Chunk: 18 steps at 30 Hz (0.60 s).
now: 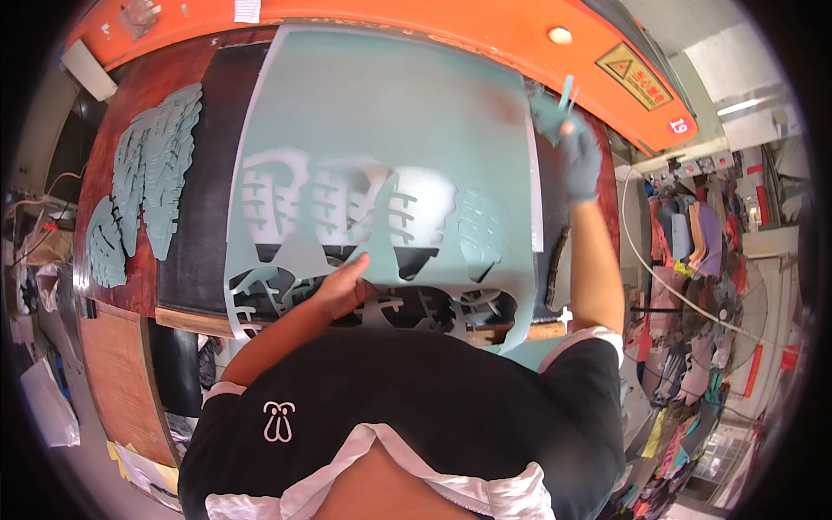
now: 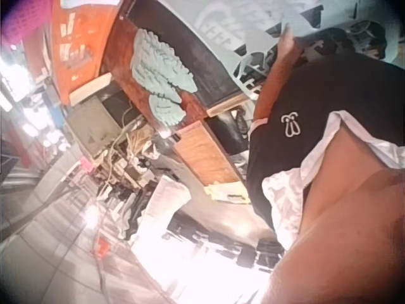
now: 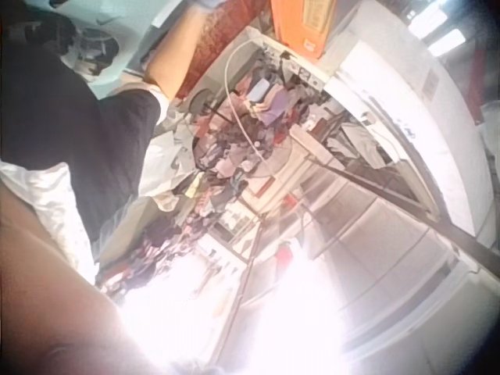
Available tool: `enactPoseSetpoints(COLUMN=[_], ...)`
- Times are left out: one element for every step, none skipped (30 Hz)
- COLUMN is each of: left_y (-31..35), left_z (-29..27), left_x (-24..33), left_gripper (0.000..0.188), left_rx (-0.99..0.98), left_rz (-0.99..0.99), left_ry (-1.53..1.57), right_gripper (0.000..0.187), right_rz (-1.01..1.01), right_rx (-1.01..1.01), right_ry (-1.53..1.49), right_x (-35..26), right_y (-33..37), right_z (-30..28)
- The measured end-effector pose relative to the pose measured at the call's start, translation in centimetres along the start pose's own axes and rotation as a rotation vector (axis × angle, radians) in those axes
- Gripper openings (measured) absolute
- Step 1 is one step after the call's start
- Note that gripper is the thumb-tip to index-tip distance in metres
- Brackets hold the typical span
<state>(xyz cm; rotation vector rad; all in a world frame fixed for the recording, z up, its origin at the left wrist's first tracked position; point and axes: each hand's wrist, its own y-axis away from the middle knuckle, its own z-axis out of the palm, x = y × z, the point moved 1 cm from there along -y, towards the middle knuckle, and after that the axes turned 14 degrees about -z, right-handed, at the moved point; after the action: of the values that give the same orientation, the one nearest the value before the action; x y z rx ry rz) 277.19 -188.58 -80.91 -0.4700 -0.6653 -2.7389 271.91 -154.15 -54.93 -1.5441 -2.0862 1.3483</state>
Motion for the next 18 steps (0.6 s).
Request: enactPoseSetpoints(left_y=[-0.4, 0.0, 0.4, 1.1, 2.0, 3.5, 5.4, 7.1, 8.2, 8.3, 8.0, 7.1, 5.1, 2.7, 0.3, -2.0, -3.7, -5.0], left_z=[0.2, 0.3, 0.5, 0.6, 0.9, 1.0, 1.3, 1.7, 2.2, 3.0, 3.8, 4.7, 5.5, 6.4, 7.0, 7.6, 7.9, 8.1], left_x=[0.1, 0.1, 0.0, -0.1, -0.3, -0.6, -1.0, -1.4, -1.8, -2.2, -2.9, -3.6, -3.7, -4.2, -4.4, -4.9, -5.2, -5.4], left_gripper=[0.045, 0.044, 0.043, 0.043, 0.043, 0.033, 0.028, 0.028, 0.028, 0.032, 0.036, 0.044, 0.051, 0.053, 0.058, 0.056, 0.053, 0.05], left_rx=[-0.054, -0.095, -0.113, 0.033, 0.136, 0.273, 0.36, 0.295, 0.34, 0.213, 0.19, 0.097, -0.045, -0.036, -0.067, -0.017, -0.037, -0.059], left_rz=[0.003, 0.058, 0.086, 0.104, 0.123, 0.167, 0.221, 0.259, 0.254, 0.207, 0.121, 0.138, 0.078, -0.04, -0.135, -0.188, -0.185, -0.18], left_ry=[0.154, 0.108, 0.086, 0.085, 0.058, 0.028, -0.002, -0.059, -0.087, -0.215, -0.307, -0.449, -0.374, -0.228, -0.112, -0.064, -0.054, -0.04], right_gripper=[0.027, 0.026, 0.026, 0.026, 0.026, 0.026, 0.027, 0.025, 0.022, 0.021, 0.021, 0.019, 0.018, 0.018, 0.018, 0.018, 0.018, 0.018], right_rz=[0.054, 0.002, 0.219, 0.031, -0.154, -0.191, -0.32, -0.189, -0.081, -0.11, -0.103, -0.122, -0.1, -0.07, -0.038, 0.046, 0.027, 0.029], right_rx=[-0.033, -0.134, -0.289, -0.323, -0.316, -0.328, -0.306, -0.292, -0.228, -0.256, -0.246, -0.225, -0.189, -0.164, -0.158, -0.146, -0.133, -0.128], right_ry=[-0.049, 0.078, 0.052, 0.005, -0.043, 0.028, 0.061, 0.028, -0.016, 0.008, 0.035, 0.047, 0.022, 0.001, -0.023, -0.056, -0.04, -0.029], right_x=[-0.8, -1.7, -1.9, -2.8, -3.5, -3.4, -3.3, -3.0, -2.8, -2.6, -2.5, -2.5, -2.5, -2.6, -2.7, -2.8, -2.9, -3.1], right_y=[3.8, 7.6, 11.1, 14.6, 17.3, 18.6, 19.6, 20.2, 20.5, 20.3, 20.2, 19.9, 19.7, 19.7, 19.7, 19.8, 19.8, 19.9], right_z=[0.0, -0.4, 0.1, 0.5, 1.1, 1.2, 1.2, 1.2, 1.4, 1.5, 1.6, 1.8, 1.9, 2.1, 2.3, 2.5, 2.6, 2.7])
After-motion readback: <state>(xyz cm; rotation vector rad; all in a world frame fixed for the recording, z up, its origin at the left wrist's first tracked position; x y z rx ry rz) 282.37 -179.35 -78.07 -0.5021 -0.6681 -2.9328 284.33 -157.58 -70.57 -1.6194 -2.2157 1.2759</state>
